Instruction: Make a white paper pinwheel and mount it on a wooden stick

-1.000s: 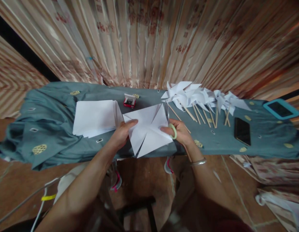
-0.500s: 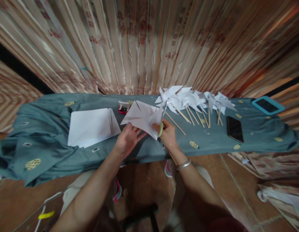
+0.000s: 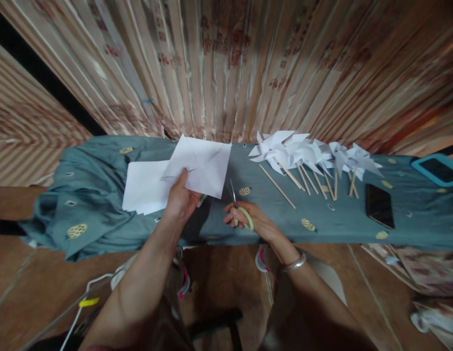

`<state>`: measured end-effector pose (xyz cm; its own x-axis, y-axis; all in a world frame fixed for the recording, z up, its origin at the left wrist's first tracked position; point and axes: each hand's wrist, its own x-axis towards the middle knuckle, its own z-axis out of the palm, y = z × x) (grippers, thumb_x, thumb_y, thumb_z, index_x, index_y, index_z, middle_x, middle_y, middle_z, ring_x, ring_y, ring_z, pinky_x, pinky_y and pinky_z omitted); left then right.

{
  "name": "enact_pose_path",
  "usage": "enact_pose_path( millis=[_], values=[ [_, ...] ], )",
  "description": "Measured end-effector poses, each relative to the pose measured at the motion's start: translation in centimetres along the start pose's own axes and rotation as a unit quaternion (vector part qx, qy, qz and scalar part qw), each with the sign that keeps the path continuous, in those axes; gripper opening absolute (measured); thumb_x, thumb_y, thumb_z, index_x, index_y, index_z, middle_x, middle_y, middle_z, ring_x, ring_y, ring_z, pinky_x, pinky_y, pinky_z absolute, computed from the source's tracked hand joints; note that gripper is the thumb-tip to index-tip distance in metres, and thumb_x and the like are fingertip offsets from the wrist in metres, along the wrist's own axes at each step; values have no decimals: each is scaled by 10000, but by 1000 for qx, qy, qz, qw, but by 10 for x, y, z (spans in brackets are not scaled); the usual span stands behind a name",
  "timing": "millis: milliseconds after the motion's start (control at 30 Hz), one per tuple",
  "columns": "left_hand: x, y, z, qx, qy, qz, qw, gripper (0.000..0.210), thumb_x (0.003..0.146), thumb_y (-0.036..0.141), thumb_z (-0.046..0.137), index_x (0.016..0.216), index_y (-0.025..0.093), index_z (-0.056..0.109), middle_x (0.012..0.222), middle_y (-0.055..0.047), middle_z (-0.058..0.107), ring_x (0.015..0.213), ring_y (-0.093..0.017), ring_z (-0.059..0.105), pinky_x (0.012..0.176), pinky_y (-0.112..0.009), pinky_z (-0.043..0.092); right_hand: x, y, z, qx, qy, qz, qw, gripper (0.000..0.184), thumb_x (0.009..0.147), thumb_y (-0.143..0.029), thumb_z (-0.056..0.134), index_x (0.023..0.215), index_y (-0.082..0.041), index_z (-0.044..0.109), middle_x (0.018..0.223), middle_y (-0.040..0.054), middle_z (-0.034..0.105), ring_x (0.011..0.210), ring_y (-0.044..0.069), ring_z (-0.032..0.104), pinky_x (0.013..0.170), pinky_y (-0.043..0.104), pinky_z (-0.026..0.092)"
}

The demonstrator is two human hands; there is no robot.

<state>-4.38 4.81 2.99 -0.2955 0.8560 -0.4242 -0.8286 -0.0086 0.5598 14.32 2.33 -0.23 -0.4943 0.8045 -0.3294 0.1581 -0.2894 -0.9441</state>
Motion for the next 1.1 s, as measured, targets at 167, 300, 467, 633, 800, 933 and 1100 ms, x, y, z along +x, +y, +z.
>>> enact_pose_path(
  millis=[167,300,467,633,800,933,1100],
  values=[
    [1,5,0,-13,4,0,1000,210,975,159,468,1093,150,641,771,-15,746,721,-137,713,822,-253,586,-7,3,7,-22,-90,27,995,603,657,-705,712,899,-160,622,799,52,704,627,105,581,553,219,426],
    [0,1,1,-5,-1,-4,1000,209,972,154,466,1074,130,647,771,-20,743,698,-130,707,833,-246,580,-2,3,9,-29,-88,32,995,595,686,-712,682,892,-156,628,777,51,700,613,107,575,526,213,401],
    [-1,-2,0,8,-8,-10,1000,187,965,156,475,1037,129,646,750,-20,741,695,-138,713,837,-258,588,1,3,10,-28,-81,28,996,635,661,-746,674,889,-154,629,757,54,700,603,109,575,515,212,393],
    [-2,-3,-1,20,-9,-8,1000,165,953,166,494,1001,118,645,778,-45,741,807,-170,731,885,-299,579,3,5,11,-39,-83,16,996,629,689,-750,647,884,-152,636,756,65,709,609,115,584,513,215,401],
    [-3,-4,-2,30,-15,-13,999,156,951,163,492,970,124,642,782,-45,741,875,-183,731,918,-314,571,3,8,10,-41,-78,13,996,626,701,-743,644,897,-149,643,756,68,713,602,114,586,504,212,400],
    [-1,-5,-4,39,-17,-11,999,145,942,168,507,969,119,641,808,-54,743,877,-185,730,911,-321,574,4,10,10,-37,-72,11,997,600,712,-720,655,891,-147,650,735,59,707,587,108,584,499,205,397],
    [0,-5,-5,38,-18,-11,999,187,936,178,523,1077,123,632,871,-62,753,826,-174,730,871,-309,586,4,12,11,-23,-64,9,998,528,704,-653,710,865,-153,654,677,29,690,556,100,572,483,198,388]
  ],
)
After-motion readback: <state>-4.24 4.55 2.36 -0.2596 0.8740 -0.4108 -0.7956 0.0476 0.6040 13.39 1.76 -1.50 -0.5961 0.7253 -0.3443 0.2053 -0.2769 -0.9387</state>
